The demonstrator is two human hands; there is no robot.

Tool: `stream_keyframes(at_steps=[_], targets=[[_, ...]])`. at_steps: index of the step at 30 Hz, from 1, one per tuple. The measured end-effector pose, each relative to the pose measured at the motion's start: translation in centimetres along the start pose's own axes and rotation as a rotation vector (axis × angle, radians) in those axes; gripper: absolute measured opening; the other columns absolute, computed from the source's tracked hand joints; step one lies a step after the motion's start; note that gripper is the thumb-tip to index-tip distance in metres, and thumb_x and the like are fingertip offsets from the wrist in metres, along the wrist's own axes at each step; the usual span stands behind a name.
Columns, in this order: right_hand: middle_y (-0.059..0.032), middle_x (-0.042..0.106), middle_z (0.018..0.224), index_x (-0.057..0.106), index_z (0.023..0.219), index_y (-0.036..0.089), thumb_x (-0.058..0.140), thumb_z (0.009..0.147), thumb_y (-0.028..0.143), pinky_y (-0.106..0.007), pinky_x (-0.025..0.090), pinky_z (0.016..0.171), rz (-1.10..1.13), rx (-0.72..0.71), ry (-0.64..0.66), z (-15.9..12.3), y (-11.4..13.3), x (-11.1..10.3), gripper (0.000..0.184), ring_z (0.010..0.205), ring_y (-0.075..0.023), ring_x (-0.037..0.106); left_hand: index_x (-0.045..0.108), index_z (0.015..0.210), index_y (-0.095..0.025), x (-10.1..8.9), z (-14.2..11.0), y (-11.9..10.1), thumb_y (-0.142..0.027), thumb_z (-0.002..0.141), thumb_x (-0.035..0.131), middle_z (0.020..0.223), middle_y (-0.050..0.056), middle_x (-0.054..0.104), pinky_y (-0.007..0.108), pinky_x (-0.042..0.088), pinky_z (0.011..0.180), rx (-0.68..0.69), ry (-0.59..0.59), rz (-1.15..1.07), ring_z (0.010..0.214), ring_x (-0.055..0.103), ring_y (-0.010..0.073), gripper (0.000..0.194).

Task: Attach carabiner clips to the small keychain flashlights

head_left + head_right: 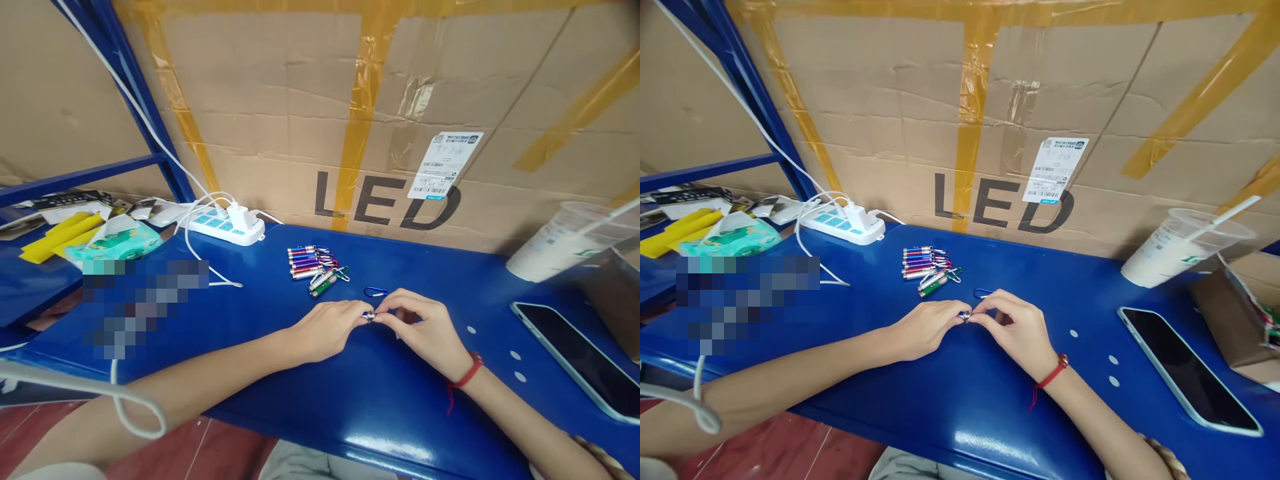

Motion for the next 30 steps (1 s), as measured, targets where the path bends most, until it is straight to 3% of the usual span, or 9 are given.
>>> stream_keyframes(at_steps=[5,15,23,30], targets=[[-0.0026,0.062,0.065,0.064,0.063,0.016,0.064,0.076,0.034,-0.021,0.04,0.04,0.13,0.121,0.032,-0.01,0.18,0.18,0.022,0.041,-0.0073,0.046,0.048,0.102,-0.017,0.35,0.0,-0.01,-0.017,0.094,0.033,0.094,0.007,0.064,0.024,0.046,0.072,0.017,0.024,-0.026,0.083,0.061,0.0177,0.017],[-0.0027,0.065,0.068,0.068,0.065,0.017,0.066,0.074,0.029,-0.021,0.04,0.044,0.096,0.127,0.054,-0.2,-0.62,0.09,0.015,0.047,-0.0085,0.05,0.049,0.102,-0.018,0.61,0.29,0.46,-0.02,0.093,0.037,0.091,0.005,0.064,0.03,0.045,0.077,-0.067,0.047,0.011,0.081,0.059,0.0186,0.015],[-0.0035,0.067,0.071,0.07,0.068,0.018,0.062,0.077,0.031,-0.022,0.041,0.048,0.019,0.108,0.081,-0.4,-0.21,0.04,0.018,0.049,-0.0098,0.053,0.049,0.097,-0.02,0.43,0.2,0.52,-0.02,0.091,0.043,0.097,0.004,0.065,0.03,0.046,0.08,-0.076,-0.008,-0.079,0.091,0.06,0.0191,0.009],[-0.0019,0.056,0.059,0.066,0.06,0.014,0.062,0.075,0.036,-0.021,0.032,0.039,0.172,0.263,0.161,-0.45,-0.18,0.73,0.027,0.042,-0.007,0.039,0.049,0.087,-0.018,0.35,-0.06,0.49,-0.018,0.089,0.046,0.09,0.006,0.066,0.03,0.048,0.072,-0.033,-0.061,-0.029,0.081,0.061,0.0199,0.003]])
Point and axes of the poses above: each hand's wrist, its own z-axis towards the middle knuckle, its own x-axis out of the palm, y = z × x, the point moved 4 cm from there along z, towards the middle knuckle
